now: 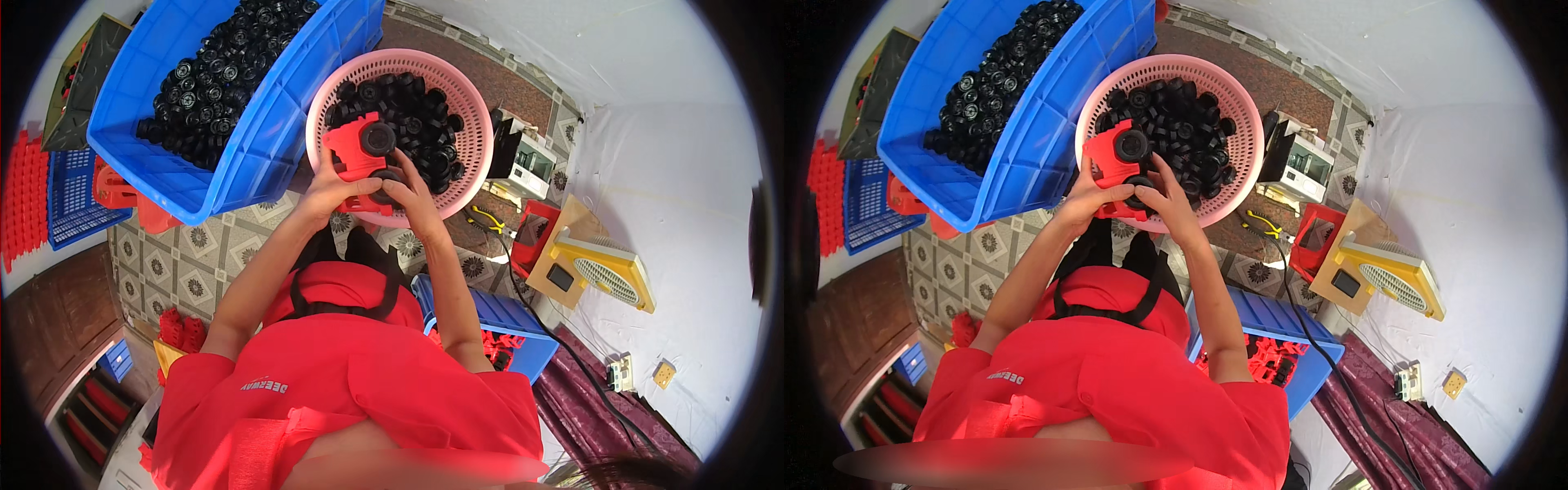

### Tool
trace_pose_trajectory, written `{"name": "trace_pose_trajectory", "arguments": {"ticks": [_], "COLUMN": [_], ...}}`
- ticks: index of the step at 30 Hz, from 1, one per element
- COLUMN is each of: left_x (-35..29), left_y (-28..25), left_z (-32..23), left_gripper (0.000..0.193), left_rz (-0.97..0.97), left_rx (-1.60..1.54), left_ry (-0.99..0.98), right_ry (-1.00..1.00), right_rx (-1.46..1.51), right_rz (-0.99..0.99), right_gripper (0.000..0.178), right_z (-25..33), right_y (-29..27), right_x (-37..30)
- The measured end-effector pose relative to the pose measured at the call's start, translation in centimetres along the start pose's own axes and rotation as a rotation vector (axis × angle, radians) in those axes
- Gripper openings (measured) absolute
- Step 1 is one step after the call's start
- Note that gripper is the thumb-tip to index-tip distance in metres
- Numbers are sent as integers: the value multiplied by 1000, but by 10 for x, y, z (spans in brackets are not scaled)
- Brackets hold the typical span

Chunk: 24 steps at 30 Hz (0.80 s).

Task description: The person assembles wheels onto toy car bodies by hand, taking wheels from a bin and attaching them to the car bodies.

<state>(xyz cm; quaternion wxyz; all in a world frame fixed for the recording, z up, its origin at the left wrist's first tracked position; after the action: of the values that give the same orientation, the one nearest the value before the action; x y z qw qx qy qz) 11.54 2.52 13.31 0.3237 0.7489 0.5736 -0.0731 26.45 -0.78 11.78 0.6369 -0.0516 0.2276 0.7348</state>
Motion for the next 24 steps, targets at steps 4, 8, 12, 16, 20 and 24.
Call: {"name": "trace_pose_trajectory", "arguments": {"ticks": [4, 8, 12, 16, 20, 24], "left_x": [-10, -13, -23, -14, -15, -6], "left_y": [1, 1, -6, -37, -40, -41], "left_z": [-2, -2, -27, 12, 9, -5], "left_gripper": [114, 125, 106, 109, 90, 78], "left_rz": [41, 64, 418, 456, 579, 399], "left_rx": [-69, 1, -539, -749, -374, -356], "left_ry": [52, 104, 244, -289, -233, -95], "right_ry": [1, -54, -385, -791, -537, -217], "right_rx": [16, 36, -421, -1069, -561, -1669], "right_rz": [37, 49, 54, 229, 123, -391], "right_gripper": [75, 77, 79, 82, 58, 41], "right_z": [-17, 0, 50, 96, 79, -4], "right_y": [-1, 10, 15, 62, 18, -106], "right_x": [-3, -10, -37, -50, -7, 39]}}
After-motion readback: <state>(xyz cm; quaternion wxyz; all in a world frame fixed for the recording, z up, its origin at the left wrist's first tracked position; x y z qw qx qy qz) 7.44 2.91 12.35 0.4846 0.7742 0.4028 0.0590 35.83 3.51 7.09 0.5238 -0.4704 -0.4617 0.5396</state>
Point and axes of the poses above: each hand's wrist, its own x-axis towards the middle knuckle, its own y-axis out of the palm, z = x × y, the point moved 6 cm from there along x, towards the middle knuckle, and after that the axes turned 8 degrees about -x, right-handed, at the moved point
